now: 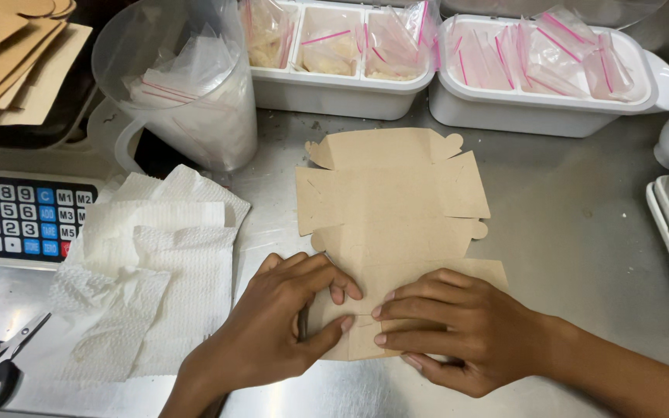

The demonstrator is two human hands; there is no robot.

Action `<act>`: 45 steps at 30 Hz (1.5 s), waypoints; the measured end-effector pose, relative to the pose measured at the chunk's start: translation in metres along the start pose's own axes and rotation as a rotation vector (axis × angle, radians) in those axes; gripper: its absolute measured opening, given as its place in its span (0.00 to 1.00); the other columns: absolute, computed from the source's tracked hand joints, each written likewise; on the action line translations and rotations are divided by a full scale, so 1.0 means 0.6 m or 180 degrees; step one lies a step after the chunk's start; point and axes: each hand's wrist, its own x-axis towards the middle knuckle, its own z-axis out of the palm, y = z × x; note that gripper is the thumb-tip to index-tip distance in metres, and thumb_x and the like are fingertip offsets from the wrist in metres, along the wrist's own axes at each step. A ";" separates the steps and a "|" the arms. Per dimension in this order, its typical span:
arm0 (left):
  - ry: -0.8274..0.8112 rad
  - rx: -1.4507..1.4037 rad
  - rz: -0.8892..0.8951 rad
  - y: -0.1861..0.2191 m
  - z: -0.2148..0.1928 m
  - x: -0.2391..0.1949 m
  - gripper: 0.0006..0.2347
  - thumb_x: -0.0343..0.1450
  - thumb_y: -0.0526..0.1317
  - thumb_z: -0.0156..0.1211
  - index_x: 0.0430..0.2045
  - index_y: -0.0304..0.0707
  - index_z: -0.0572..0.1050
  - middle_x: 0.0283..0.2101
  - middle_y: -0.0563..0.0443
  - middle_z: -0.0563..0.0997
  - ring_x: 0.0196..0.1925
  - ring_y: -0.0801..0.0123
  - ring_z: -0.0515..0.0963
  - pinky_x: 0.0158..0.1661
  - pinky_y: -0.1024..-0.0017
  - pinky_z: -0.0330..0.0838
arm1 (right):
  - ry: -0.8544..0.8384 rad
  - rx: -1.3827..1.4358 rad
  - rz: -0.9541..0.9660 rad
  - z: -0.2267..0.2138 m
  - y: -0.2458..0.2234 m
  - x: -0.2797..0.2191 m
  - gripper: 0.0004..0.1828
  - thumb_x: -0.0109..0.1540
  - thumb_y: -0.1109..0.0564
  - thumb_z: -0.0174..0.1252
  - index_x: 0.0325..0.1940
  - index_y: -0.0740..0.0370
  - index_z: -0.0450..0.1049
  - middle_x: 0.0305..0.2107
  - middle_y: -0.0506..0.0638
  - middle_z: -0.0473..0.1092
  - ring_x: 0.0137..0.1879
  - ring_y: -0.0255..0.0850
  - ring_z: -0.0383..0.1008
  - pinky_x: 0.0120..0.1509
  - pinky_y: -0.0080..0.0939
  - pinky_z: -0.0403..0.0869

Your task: The person assembles flat cardboard boxes by folding the flaps and pressing down the adhesive strips to secure the structure. The person handles several boxes one at a time on a stainless steel countertop.

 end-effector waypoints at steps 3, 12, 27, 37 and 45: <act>0.0159 -0.0005 0.0080 -0.001 0.005 0.002 0.05 0.70 0.45 0.63 0.37 0.56 0.78 0.34 0.67 0.77 0.40 0.73 0.79 0.43 0.69 0.58 | -0.0006 0.0048 0.0004 -0.002 -0.001 0.002 0.12 0.65 0.58 0.58 0.52 0.59 0.78 0.50 0.54 0.76 0.52 0.50 0.79 0.51 0.46 0.74; 0.0163 -0.0058 -0.0064 -0.001 0.011 0.000 0.09 0.67 0.48 0.69 0.38 0.58 0.79 0.35 0.70 0.78 0.40 0.76 0.78 0.45 0.69 0.56 | 0.0069 0.0061 -0.0016 -0.005 -0.004 0.004 0.11 0.64 0.59 0.59 0.51 0.59 0.79 0.49 0.54 0.77 0.52 0.48 0.79 0.51 0.44 0.75; -0.0011 -0.0087 -0.0051 -0.004 0.007 -0.002 0.14 0.63 0.50 0.72 0.41 0.60 0.78 0.38 0.69 0.77 0.44 0.75 0.79 0.46 0.69 0.56 | 0.0001 0.0071 -0.0003 -0.004 0.000 0.006 0.12 0.64 0.58 0.59 0.52 0.58 0.78 0.50 0.53 0.76 0.51 0.49 0.79 0.51 0.45 0.74; 0.0703 0.0054 -0.0044 0.050 0.022 -0.043 0.28 0.56 0.66 0.73 0.43 0.52 0.76 0.43 0.62 0.77 0.46 0.68 0.76 0.52 0.66 0.58 | 0.0227 0.0306 0.0577 -0.091 -0.018 -0.001 0.15 0.63 0.53 0.57 0.51 0.58 0.77 0.47 0.57 0.78 0.52 0.51 0.82 0.53 0.52 0.77; 0.0934 0.0120 -0.0007 0.060 0.031 -0.056 0.23 0.61 0.61 0.72 0.41 0.51 0.76 0.44 0.63 0.78 0.45 0.68 0.76 0.56 0.64 0.57 | -0.1116 0.0000 0.2497 -0.151 -0.042 -0.025 0.29 0.53 0.29 0.73 0.51 0.42 0.81 0.31 0.33 0.79 0.36 0.32 0.83 0.45 0.36 0.77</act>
